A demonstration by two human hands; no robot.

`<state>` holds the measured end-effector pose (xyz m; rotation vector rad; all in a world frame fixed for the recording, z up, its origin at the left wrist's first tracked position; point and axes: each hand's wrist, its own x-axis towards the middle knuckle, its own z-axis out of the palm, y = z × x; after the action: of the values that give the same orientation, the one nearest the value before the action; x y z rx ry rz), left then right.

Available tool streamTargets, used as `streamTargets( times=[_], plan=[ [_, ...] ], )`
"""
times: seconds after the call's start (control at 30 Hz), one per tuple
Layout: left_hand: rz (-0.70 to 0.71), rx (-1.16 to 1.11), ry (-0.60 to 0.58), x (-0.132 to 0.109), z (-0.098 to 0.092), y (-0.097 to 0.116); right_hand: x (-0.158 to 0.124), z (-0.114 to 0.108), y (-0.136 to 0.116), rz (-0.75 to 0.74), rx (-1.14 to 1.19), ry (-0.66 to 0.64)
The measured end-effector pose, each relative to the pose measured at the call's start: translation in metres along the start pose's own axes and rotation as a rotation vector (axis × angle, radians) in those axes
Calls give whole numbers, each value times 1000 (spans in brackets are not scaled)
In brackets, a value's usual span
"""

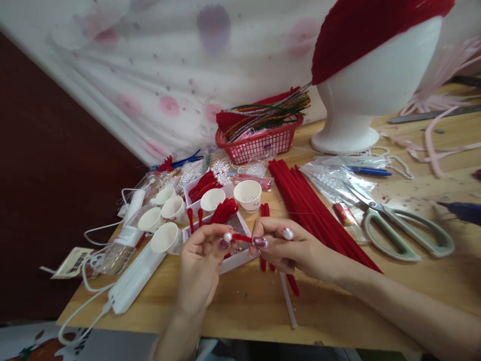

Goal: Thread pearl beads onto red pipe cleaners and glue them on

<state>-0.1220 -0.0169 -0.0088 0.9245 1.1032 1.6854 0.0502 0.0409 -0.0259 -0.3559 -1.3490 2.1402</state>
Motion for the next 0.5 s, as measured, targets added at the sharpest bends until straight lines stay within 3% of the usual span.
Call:
streamTargets(
  times=[0.3, 0.5],
  plan=[
    [21, 68, 8, -1, -4, -3, -1, 0, -2, 27, -33, 1],
    [115, 182, 1, -1, -11, -5, 0, 0, -3, 47, -53, 16]
  ],
)
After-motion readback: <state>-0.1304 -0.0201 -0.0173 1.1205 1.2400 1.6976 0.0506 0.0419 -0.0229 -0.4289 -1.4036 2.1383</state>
